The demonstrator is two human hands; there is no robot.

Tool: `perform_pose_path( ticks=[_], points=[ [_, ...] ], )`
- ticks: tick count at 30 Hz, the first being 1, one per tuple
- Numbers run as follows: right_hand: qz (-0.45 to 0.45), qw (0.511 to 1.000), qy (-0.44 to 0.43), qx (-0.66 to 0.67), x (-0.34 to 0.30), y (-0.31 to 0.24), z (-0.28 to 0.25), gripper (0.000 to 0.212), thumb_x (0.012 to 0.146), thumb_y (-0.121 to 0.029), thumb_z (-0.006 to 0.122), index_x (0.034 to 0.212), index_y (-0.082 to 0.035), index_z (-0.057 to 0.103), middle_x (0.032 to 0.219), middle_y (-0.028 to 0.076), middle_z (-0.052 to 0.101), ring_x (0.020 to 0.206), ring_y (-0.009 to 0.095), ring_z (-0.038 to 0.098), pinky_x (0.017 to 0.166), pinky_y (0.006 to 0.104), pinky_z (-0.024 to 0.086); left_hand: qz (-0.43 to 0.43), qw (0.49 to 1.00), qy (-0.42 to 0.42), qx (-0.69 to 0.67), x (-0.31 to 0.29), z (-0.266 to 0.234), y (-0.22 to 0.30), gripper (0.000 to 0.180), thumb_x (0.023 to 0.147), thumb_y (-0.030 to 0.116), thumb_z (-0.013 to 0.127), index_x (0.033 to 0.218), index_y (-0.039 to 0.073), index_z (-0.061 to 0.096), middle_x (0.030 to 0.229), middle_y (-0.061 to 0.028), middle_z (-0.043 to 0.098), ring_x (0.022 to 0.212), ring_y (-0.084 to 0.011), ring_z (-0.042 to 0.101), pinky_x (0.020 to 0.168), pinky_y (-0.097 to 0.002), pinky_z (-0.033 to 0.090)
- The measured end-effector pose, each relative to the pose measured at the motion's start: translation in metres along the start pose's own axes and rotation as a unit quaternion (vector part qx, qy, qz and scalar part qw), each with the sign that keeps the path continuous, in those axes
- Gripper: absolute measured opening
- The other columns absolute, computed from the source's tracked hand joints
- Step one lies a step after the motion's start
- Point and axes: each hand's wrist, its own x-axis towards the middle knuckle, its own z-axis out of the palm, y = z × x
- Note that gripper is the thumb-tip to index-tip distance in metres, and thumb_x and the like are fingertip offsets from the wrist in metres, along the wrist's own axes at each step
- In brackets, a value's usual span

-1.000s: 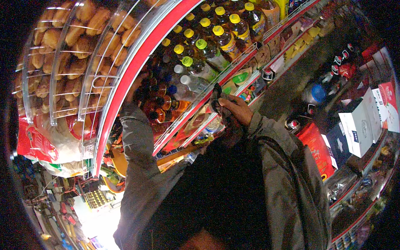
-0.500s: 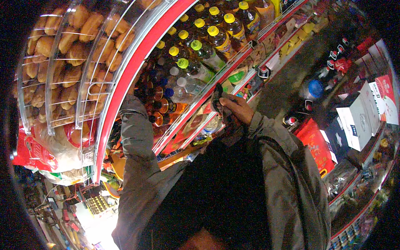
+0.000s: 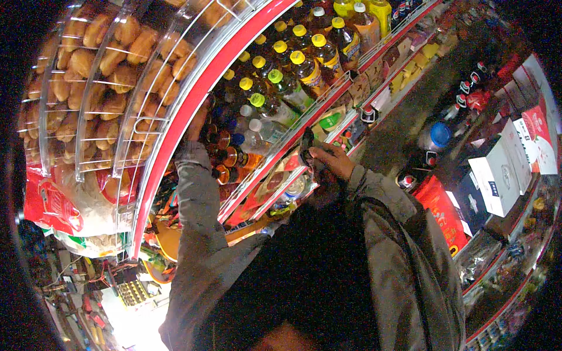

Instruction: The person takes several beverage bottles from a store shelf one by one and wipes each bottle with a cloth before returning it to the shelf.

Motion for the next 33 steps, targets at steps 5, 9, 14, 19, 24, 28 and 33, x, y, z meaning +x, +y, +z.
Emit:
perform_pose_path(
  ticks=[5,9,14,19,24,28,33],
  points=[
    [0.023,0.999,-0.012,0.030,-0.006,-0.007,-0.001,0.046,0.096,-0.035,0.067,0.123,0.002,0.062,0.097,0.005,0.068,0.079,0.014,0.064,0.069,0.0306,0.054,0.005,0.999,0.046,-0.021,-0.013,-0.008,0.003,0.029,0.095,0.018,0.064,0.117,-0.001,0.067,0.113,-0.0177,0.070,0.100,-0.0357,0.065,0.093,-0.0431,0.050],
    [0.043,0.998,-0.013,-0.046,-0.006,-0.012,0.004,0.048,0.097,-0.035,0.066,0.126,0.002,0.061,0.102,0.005,0.068,0.086,0.013,0.065,0.075,0.0291,0.053,0.020,0.993,0.106,-0.051,-0.035,-0.017,0.009,0.030,0.096,0.020,0.063,0.117,-0.001,0.067,0.114,-0.0181,0.069,0.100,-0.0369,0.065,0.094,-0.0436,0.050],
    [0.002,0.996,-0.014,-0.091,0.007,-0.005,0.006,0.046,0.097,-0.036,0.065,0.126,0.001,0.062,0.105,0.003,0.067,0.095,0.013,0.063,0.085,0.0285,0.051,0.061,0.984,0.158,0.054,-0.067,-0.053,0.053,0.031,0.097,0.021,0.062,0.119,-0.002,0.065,0.115,-0.0201,0.068,0.098,-0.0384,0.065,0.090,-0.0455,0.050],
    [-0.029,0.994,-0.090,-0.054,-0.002,-0.065,0.065,0.045,0.097,-0.032,0.066,0.128,0.000,0.059,0.113,0.004,0.064,0.097,0.013,0.063,0.089,0.0292,0.050,-0.105,0.941,0.205,-0.248,-0.101,-0.115,0.152,0.021,0.093,0.003,0.060,0.112,-0.005,0.064,0.111,-0.0166,0.069,0.090,-0.0245,0.066,0.077,-0.0383,0.053],
    [-0.269,0.951,-0.059,-0.143,0.005,-0.090,0.110,0.048,0.095,-0.027,0.069,0.132,-0.001,0.054,0.112,0.009,0.063,0.101,0.022,0.062,0.095,0.0395,0.050,-0.145,0.927,0.193,-0.286,-0.129,-0.168,0.228,0.029,0.097,0.006,0.060,0.124,-0.006,0.059,0.112,-0.0133,0.067,0.102,-0.0180,0.064,0.085,-0.0301,0.054],
    [-0.544,0.725,-0.059,-0.419,-0.003,-0.124,0.145,0.062,0.086,-0.033,0.075,0.137,-0.005,0.053,0.127,0.018,0.054,0.114,0.038,0.053,0.105,0.0467,0.041,-0.169,0.943,0.067,-0.277,-0.164,-0.183,0.248,0.032,0.097,-0.005,0.052,0.128,-0.007,0.053,0.122,-0.0151,0.061,0.109,-0.0195,0.059,0.096,-0.0311,0.047],
    [-0.508,0.679,-0.062,-0.526,0.002,-0.123,0.164,0.058,0.087,-0.041,0.072,0.136,-0.013,0.058,0.122,0.016,0.058,0.109,0.039,0.057,0.100,0.0498,0.046,-0.160,0.936,0.041,-0.312,-0.173,-0.174,0.297,0.035,0.088,-0.013,0.054,0.120,-0.001,0.058,0.111,-0.0114,0.059,0.103,-0.0227,0.058,0.097,-0.0339,0.047]
  ],
)
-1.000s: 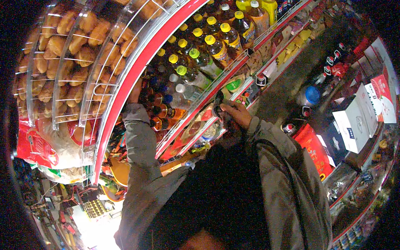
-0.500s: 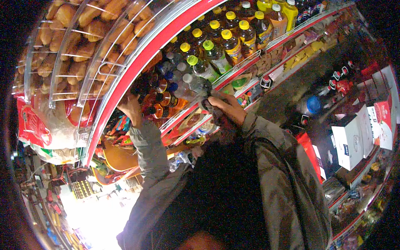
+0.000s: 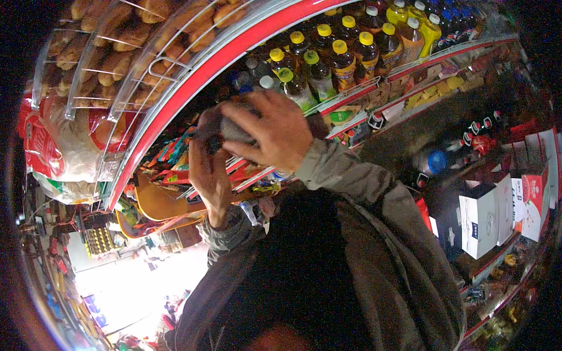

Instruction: The person takes several beverage bottles from a store shelf one by one and wipes each bottle with a cloth before returning it to the shelf.

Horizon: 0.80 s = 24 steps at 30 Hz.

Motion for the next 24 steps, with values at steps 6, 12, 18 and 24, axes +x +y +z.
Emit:
perform_pose_path(
  ticks=[6,12,18,24],
  points=[
    [0.262,0.937,-0.006,0.233,-0.051,0.074,0.020,0.053,0.096,-0.044,0.063,0.128,-0.001,0.061,0.107,0.011,0.069,0.100,0.029,0.065,0.088,0.0383,0.052,0.118,0.981,-0.063,0.142,0.011,-0.002,0.017,0.045,0.075,-0.014,0.065,0.117,-0.001,0.060,0.110,-0.0159,0.059,0.097,-0.0317,0.061,0.085,-0.0354,0.051],
    [0.390,0.675,0.024,0.625,-0.088,0.082,0.001,0.061,0.098,-0.041,0.064,0.143,-0.002,0.050,0.140,0.008,0.057,0.125,0.021,0.056,0.109,0.0349,0.043,0.061,0.994,-0.094,-0.014,0.018,0.006,0.011,0.032,0.086,-0.006,0.066,0.117,-0.001,0.060,0.105,-0.0119,0.056,0.094,-0.0222,0.059,0.083,-0.0307,0.048],
    [0.265,0.761,0.029,0.591,-0.167,0.129,0.043,0.068,0.101,-0.032,0.061,0.157,-0.008,0.029,0.164,0.008,0.023,0.149,0.023,0.029,0.120,0.0416,0.034,0.028,0.987,-0.094,-0.125,0.023,0.034,0.025,0.042,0.093,0.021,0.072,0.125,-0.001,0.056,0.112,-0.0060,0.054,0.098,-0.0146,0.055,0.086,-0.0269,0.046],
    [0.305,0.766,0.097,0.558,-0.159,0.107,0.028,0.063,0.104,-0.039,0.051,0.156,-0.009,0.031,0.158,0.014,0.034,0.139,0.029,0.044,0.116,0.0440,0.041,-0.168,0.876,-0.134,-0.433,-0.016,0.081,-0.036,0.106,0.069,0.075,0.075,0.137,-0.001,0.047,0.130,-0.0121,0.055,0.122,-0.0236,0.055,0.108,-0.0400,0.043]
  ],
)
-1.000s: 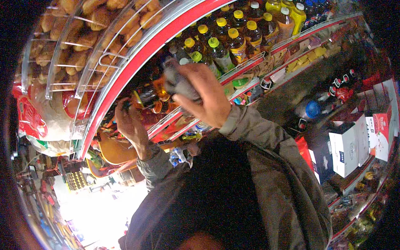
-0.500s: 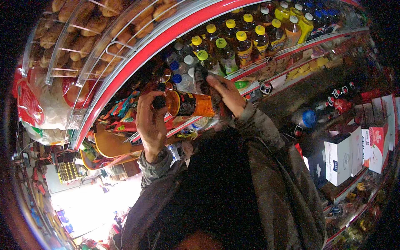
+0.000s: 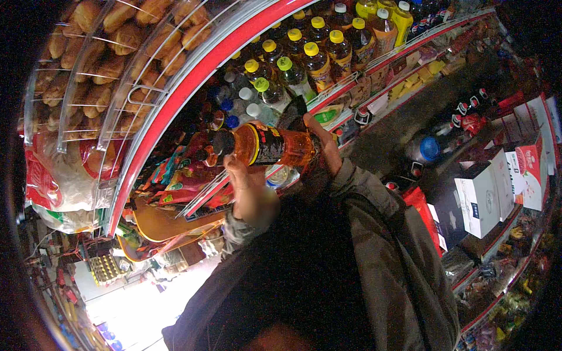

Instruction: The person takes several beverage bottles from a store shelf one by one and wipes each bottle with a cloth before returning it to the shelf.

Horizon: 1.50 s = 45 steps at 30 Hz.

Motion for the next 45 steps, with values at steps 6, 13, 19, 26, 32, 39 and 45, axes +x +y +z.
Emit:
perform_pose_path(
  ticks=[6,13,19,26,32,39,45],
  points=[
    [0.167,0.918,-0.017,0.358,0.013,-0.008,0.015,0.059,0.105,-0.043,0.046,0.149,-0.003,0.040,0.149,0.016,0.047,0.131,0.028,0.052,0.113,0.0452,0.043,0.056,0.997,-0.046,0.037,0.005,0.031,-0.017,0.073,0.071,0.025,0.090,0.126,-0.002,0.051,0.123,-0.0114,0.060,0.112,-0.0216,0.061,0.099,-0.0365,0.050],
    [0.101,0.845,-0.254,0.459,0.022,-0.019,0.063,0.050,0.109,-0.032,0.036,0.148,-0.001,0.040,0.148,0.012,0.050,0.131,0.023,0.052,0.115,0.0398,0.038,0.113,0.960,0.047,0.253,0.004,0.013,-0.028,0.066,0.067,0.013,0.092,0.119,0.000,0.053,0.107,-0.0098,0.066,0.098,-0.0200,0.066,0.089,-0.0333,0.053],
    [0.139,0.945,-0.132,0.266,0.004,0.001,0.051,0.044,0.108,-0.029,0.042,0.144,-0.003,0.046,0.136,0.010,0.060,0.120,0.020,0.058,0.105,0.0358,0.045,0.197,0.865,0.158,0.434,0.000,0.019,-0.023,0.084,0.058,0.021,0.096,0.125,-0.002,0.051,0.106,-0.0122,0.068,0.097,-0.0239,0.067,0.091,-0.0351,0.054],
    [0.260,0.962,-0.079,-0.029,-0.005,-0.002,0.016,0.038,0.105,-0.029,0.050,0.129,0.000,0.060,0.113,0.010,0.069,0.095,0.019,0.069,0.088,0.0317,0.055,0.177,0.830,0.171,0.501,0.011,-0.002,0.005,0.071,0.066,0.022,0.093,0.119,-0.002,0.053,0.109,-0.0221,0.066,0.095,-0.0370,0.069,0.083,-0.0429,0.054],
    [0.004,0.992,0.108,-0.058,0.014,-0.114,0.082,0.041,0.099,-0.034,0.062,0.121,0.001,0.063,0.111,0.011,0.068,0.093,0.021,0.066,0.082,0.0324,0.054,0.127,0.822,0.070,0.550,-0.004,-0.013,0.001,0.064,0.066,0.015,0.090,0.117,-0.001,0.055,0.103,-0.0204,0.067,0.089,-0.0365,0.069,0.076,-0.0418,0.055],
    [-0.128,0.829,-0.087,-0.537,0.044,-0.130,0.101,0.030,0.089,-0.024,0.071,0.111,-0.005,0.069,0.098,0.014,0.067,0.086,0.035,0.062,0.082,0.0428,0.050,0.093,0.868,-0.087,0.480,-0.022,-0.007,-0.015,0.083,0.065,0.013,0.087,0.136,-0.002,0.047,0.112,-0.0246,0.066,0.099,-0.0447,0.066,0.082,-0.0439,0.056],
    [0.026,0.993,-0.107,-0.037,0.040,-0.064,0.048,0.031,0.099,-0.020,0.058,0.125,-0.004,0.065,0.127,0.013,0.064,0.117,0.022,0.062,0.104,0.0369,0.046,0.032,0.875,-0.072,0.478,-0.028,0.014,0.016,0.095,0.056,0.043,0.098,0.123,-0.006,0.052,0.105,-0.0161,0.069,0.095,-0.0230,0.068,0.087,-0.0362,0.054]
  ],
)
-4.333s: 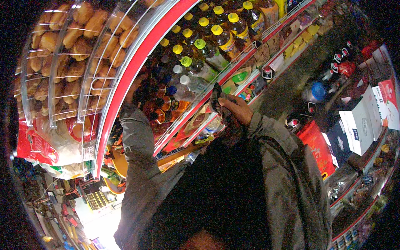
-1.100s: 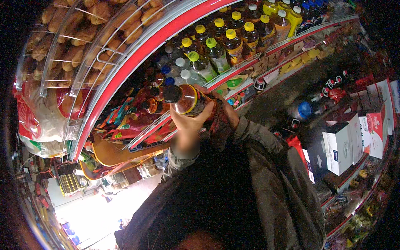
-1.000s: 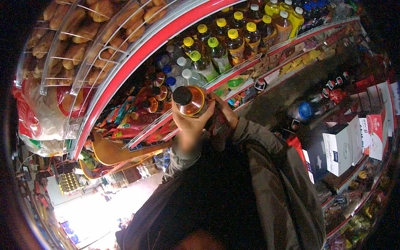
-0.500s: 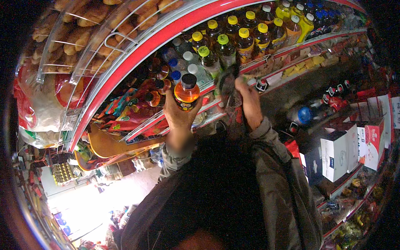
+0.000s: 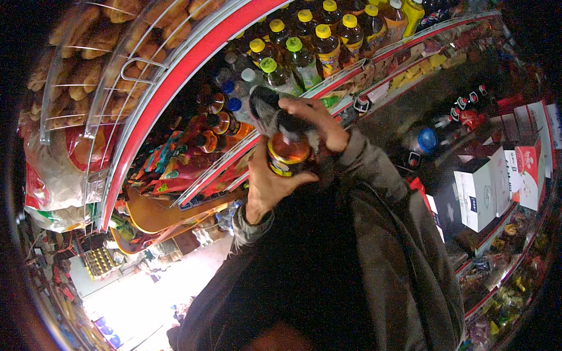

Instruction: The person takes several beverage bottles from a store shelf one by one and wipes each bottle with a cloth before returning it to the shelf.

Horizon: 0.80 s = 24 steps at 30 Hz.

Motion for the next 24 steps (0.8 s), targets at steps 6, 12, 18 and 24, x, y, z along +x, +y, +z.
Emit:
perform_pose_path(
  ticks=[6,12,18,24],
  points=[
    [0.143,0.976,0.160,-0.027,-0.002,0.015,0.026,0.032,0.099,-0.033,0.062,0.106,-0.002,0.070,0.075,-0.004,0.062,0.067,0.005,0.053,0.062,0.0243,0.041,-0.048,0.957,0.133,-0.252,0.000,-0.007,-0.010,0.092,0.077,0.045,0.086,0.139,-0.003,0.038,0.124,-0.0118,0.060,0.110,-0.0211,0.060,0.097,-0.0337,0.047],
    [0.191,0.952,0.099,0.220,-0.020,0.028,0.055,0.034,0.101,-0.028,0.057,0.119,0.000,0.066,0.109,0.009,0.070,0.097,0.016,0.067,0.086,0.0312,0.054,0.018,0.919,0.157,-0.360,0.010,-0.009,-0.018,0.068,0.095,0.036,0.068,0.143,-0.002,0.039,0.126,-0.0137,0.057,0.110,-0.0239,0.059,0.098,-0.0376,0.046],
    [0.223,0.922,-0.005,0.316,-0.035,0.048,0.036,0.040,0.101,-0.027,0.054,0.133,-0.004,0.056,0.116,0.014,0.069,0.094,0.023,0.071,0.075,0.0391,0.060,0.038,0.899,0.214,-0.381,0.020,-0.008,-0.015,0.063,0.093,0.033,0.070,0.139,-0.002,0.043,0.116,-0.0151,0.062,0.101,-0.0268,0.065,0.092,-0.0415,0.053],
    [0.281,0.905,-0.014,0.318,-0.041,0.023,0.047,0.051,0.100,-0.045,0.055,0.128,-0.003,0.058,0.106,0.016,0.072,0.088,0.026,0.072,0.072,0.0432,0.062,-0.035,0.877,0.314,-0.362,0.014,-0.033,-0.017,0.048,0.100,0.025,0.061,0.138,0.000,0.046,0.121,-0.0159,0.062,0.107,-0.0272,0.064,0.094,-0.0441,0.054]
  ],
)
